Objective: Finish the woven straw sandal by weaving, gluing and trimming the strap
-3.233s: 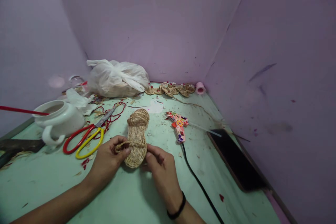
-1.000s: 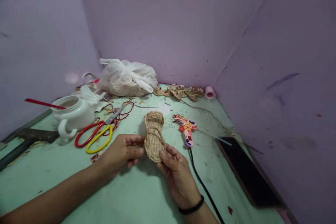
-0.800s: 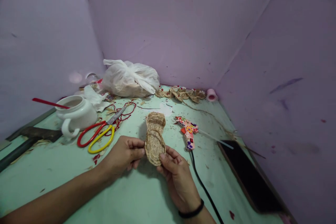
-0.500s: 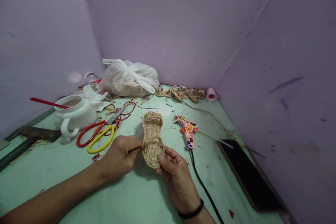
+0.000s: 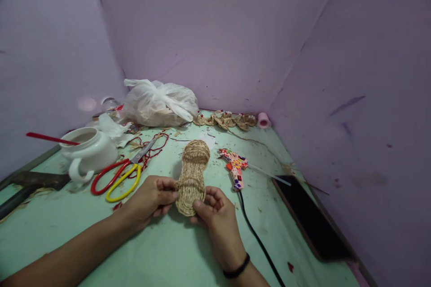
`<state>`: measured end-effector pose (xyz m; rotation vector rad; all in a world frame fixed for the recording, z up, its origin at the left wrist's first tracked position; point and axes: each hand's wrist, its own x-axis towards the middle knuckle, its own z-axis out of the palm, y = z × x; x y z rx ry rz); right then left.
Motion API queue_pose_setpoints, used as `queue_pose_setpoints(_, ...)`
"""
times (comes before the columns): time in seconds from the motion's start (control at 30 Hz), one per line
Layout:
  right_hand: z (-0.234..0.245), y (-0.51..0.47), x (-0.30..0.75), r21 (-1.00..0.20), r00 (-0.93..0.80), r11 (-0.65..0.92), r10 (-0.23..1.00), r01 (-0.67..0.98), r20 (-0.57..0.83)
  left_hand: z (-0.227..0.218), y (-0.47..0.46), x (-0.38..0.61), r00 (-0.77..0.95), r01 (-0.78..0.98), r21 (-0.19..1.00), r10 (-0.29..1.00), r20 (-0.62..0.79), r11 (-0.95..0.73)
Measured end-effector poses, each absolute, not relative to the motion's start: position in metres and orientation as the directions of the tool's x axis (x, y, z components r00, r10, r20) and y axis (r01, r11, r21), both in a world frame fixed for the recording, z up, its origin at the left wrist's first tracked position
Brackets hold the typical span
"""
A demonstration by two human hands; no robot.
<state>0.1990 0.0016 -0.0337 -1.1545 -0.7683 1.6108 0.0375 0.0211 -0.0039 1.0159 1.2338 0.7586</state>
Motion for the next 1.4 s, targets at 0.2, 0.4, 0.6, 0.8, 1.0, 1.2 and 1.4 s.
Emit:
queue_pose_setpoints(0.2, -0.039, 0.009, 0.209, -0.961, -0.012, -0.237, 0.97, 0.143, -0.241, -0.008, 0.019, 0.036, 0.12, 0.207, 0.848, 0.847, -0.517, 0.488)
queue_pose_setpoints(0.4, -0.04, 0.009, 0.213, -0.952, -0.062, -0.259, 0.96, 0.162, -0.272, -0.008, 0.022, 0.03, 0.284, 0.303, 0.847, 0.807, -0.518, 0.437)
queue_pose_setpoints(0.6, -0.048, 0.008, 0.217, -0.907, 0.016, -0.07, 0.997, 0.416, -0.07, -0.005, 0.02, 0.025, 0.242, 0.679, 0.726, 0.903, -0.355, 0.104)
queue_pose_setpoints(0.8, -0.051, 0.005, 0.219, -0.881, -0.05, -0.024, 0.997, 0.473, -0.054, -0.002, 0.02, 0.021, 0.2, 0.787, 0.617, 0.938, -0.284, 0.018)
queue_pose_setpoints(1.0, -0.046, 0.01, 0.223, -0.87, -0.195, 0.089, 0.981, 0.486, -0.009, -0.009, 0.017, 0.027, 0.21, 0.703, 0.711, 0.947, -0.243, 0.027)
queue_pose_setpoints(1.2, -0.047, 0.012, 0.225, -0.882, -0.192, 0.055, 0.981, 0.467, -0.04, -0.019, 0.017, 0.028, 0.247, 0.68, 0.731, 0.956, -0.16, -0.053)
queue_pose_setpoints(1.4, -0.048, 0.009, 0.223, -0.886, -0.169, 0.027, 0.984, 0.462, -0.058, -0.016, 0.018, 0.031, 0.239, 0.67, 0.741, 0.957, -0.166, -0.039)
